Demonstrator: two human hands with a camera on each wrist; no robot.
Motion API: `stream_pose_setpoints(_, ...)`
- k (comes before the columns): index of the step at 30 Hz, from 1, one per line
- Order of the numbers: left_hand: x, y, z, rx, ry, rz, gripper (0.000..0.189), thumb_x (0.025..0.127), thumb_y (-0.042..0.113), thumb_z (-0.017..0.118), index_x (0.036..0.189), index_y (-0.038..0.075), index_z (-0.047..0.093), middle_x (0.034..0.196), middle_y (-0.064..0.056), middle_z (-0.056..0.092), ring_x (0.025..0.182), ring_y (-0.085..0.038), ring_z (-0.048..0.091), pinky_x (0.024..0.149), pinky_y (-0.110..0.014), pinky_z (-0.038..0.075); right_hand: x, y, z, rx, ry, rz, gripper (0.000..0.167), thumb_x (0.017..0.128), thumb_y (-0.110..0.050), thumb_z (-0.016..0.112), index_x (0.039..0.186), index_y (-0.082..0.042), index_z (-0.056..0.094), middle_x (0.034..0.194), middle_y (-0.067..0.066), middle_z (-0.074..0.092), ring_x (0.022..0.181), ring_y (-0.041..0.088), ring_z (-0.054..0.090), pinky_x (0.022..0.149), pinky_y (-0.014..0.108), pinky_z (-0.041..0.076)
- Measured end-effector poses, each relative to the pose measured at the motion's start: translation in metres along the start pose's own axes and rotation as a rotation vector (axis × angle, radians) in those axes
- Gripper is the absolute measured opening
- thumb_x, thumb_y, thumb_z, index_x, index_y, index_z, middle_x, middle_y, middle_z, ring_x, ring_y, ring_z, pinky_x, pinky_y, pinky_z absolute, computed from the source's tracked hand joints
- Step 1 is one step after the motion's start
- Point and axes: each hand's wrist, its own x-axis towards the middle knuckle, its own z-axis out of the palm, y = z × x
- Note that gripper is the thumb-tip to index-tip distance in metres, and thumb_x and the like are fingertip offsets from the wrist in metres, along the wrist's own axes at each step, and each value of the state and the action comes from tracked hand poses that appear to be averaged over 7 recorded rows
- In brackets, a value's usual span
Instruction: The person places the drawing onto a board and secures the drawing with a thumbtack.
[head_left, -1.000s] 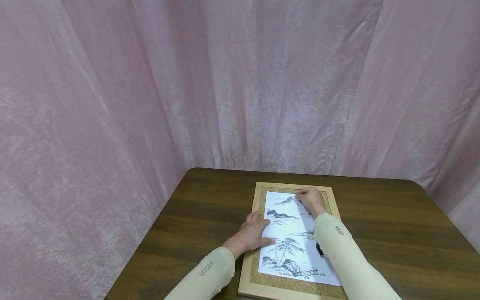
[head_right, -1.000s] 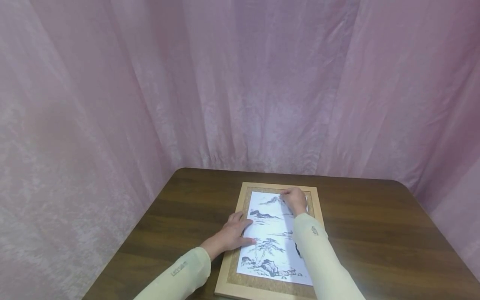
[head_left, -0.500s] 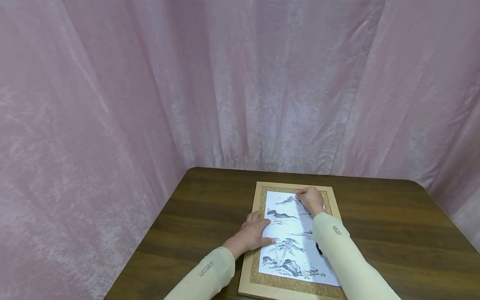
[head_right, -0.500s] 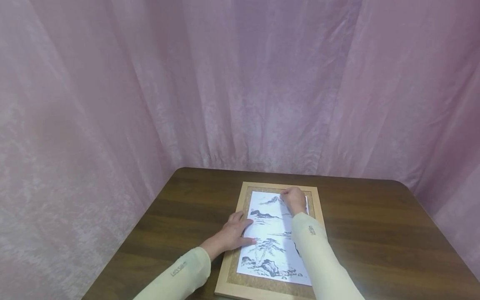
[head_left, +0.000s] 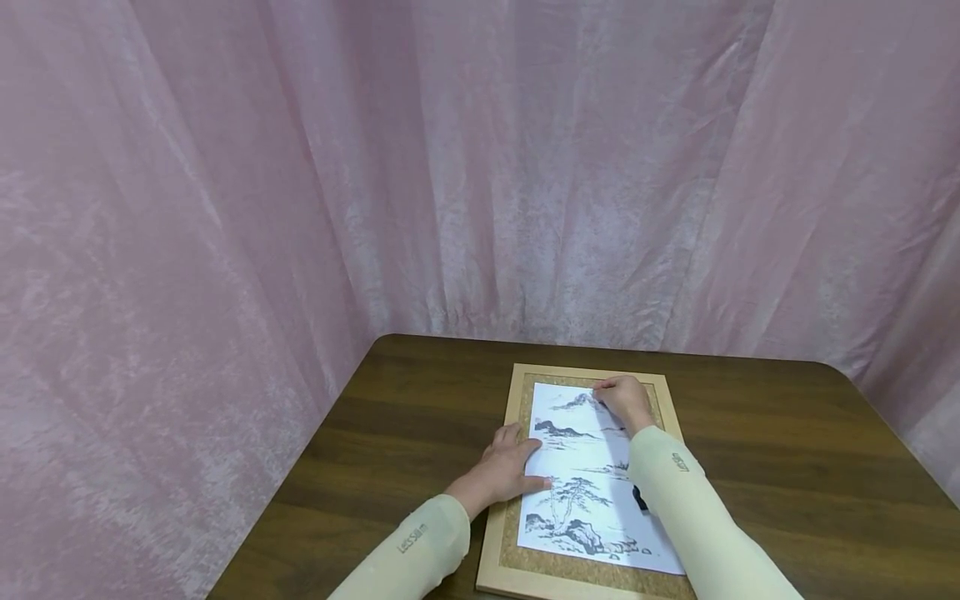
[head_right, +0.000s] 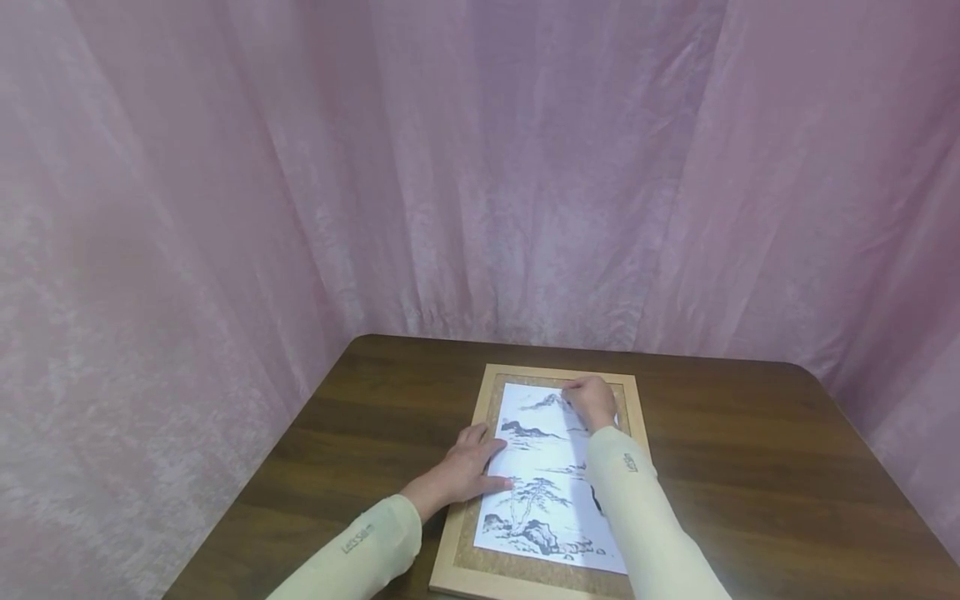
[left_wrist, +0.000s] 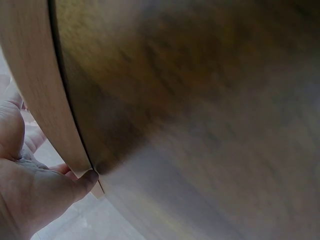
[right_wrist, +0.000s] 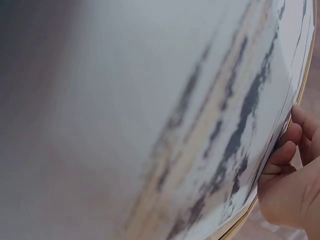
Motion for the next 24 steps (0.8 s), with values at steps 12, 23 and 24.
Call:
stream_pose_setpoints(12,-0.0013,0.0013,-0.0006,-0.011,0.005,0.006,0.071,0.090,0.054,0.068,0.146,0.015,0.050,0.159,-0.020,0.021,0.147,-0.034,0.017,0.112,-0.055,0.029,0.0038,0.0007,0.0043,-0.073,0.021,-0.022,0.019,0.093,-0.020,0.065,0.098,-0.006,0.078,0.111,0.015,0.071,0.103,0.033,0.062,0.090,0.049,0.045)
stream_pose_setpoints(23,-0.0018,-0.0009,-0.0006,-0.007,-0.005,0.008,0.072,0.090,0.056,0.066,0.147,0.015,0.048,0.160,-0.020,0.019,0.148,-0.034,0.016,0.112,-0.056,0.028,-0.0006,-0.0046,0.0073,-0.114,0.036,-0.063,0.022,0.095,-0.016,0.060,0.098,-0.003,0.077,0.107,0.016,0.071,0.100,0.035,0.064,0.089,0.049,0.048)
stream_pose_setpoints(24,-0.0014,-0.0017,-0.0005,-0.004,-0.009,0.007,0.072,0.091,0.056,0.065,0.148,0.016,0.048,0.160,-0.020,0.019,0.148,-0.034,0.015,0.113,-0.056,0.027,-0.0009,-0.0048,0.0075,-0.125,0.035,-0.068,0.022,0.095,-0.016,0.059,0.098,-0.004,0.077,0.108,0.016,0.071,0.100,0.035,0.064,0.088,0.049,0.048)
